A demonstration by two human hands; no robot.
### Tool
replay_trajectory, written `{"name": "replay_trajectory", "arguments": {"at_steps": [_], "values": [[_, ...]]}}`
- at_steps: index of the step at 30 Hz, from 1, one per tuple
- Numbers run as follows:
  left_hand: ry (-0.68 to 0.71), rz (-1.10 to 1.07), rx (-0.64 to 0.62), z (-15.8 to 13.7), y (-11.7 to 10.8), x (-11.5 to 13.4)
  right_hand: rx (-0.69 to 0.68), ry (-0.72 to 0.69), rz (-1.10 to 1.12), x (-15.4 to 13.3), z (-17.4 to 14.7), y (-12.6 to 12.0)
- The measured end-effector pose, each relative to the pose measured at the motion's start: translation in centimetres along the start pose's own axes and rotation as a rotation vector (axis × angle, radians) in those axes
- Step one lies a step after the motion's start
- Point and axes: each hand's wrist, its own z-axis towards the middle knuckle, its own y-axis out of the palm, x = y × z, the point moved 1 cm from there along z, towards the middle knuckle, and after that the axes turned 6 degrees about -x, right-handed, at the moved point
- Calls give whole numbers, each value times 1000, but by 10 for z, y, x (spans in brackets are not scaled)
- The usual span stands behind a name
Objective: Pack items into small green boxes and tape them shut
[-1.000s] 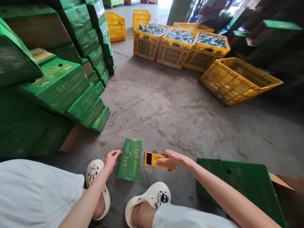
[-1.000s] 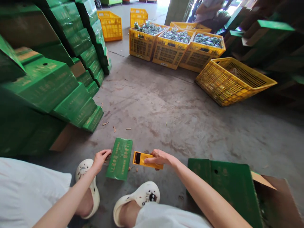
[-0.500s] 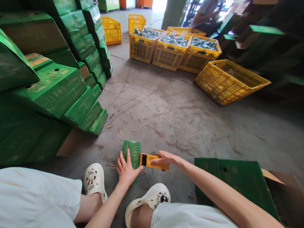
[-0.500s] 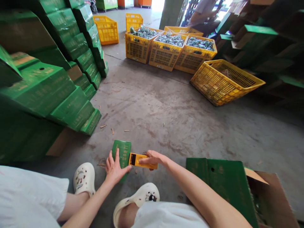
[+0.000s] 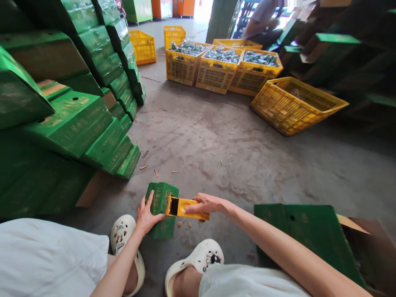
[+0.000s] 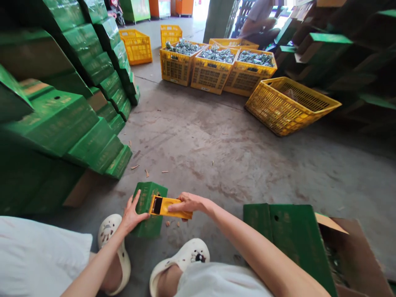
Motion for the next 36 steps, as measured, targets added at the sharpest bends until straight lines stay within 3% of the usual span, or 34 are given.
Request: {"name": "replay_trajectory", "arguments": {"at_steps": [5,10,17,22,27,31,36], "values": [[60,-70,12,5,-3,-10,58,85,-31,30,-30,-3],[101,-101,0,10,-5,-17,64,117,2,52,-31,0],[139,-202,-46,16,-12,-32,25,118,-17,41,-7,-1],[151,-230,-104,20,-24,-40,56,161,-106,26,28,5],[43,-201,-218,25,-29,-36,76,196,-154,12,56,6],[-100,-89,-133,30,-23,-22,146,209,-165,8,58,12],[-93,-117,-5,29,-19,-14,124,200,-105,5,48,16]]}}
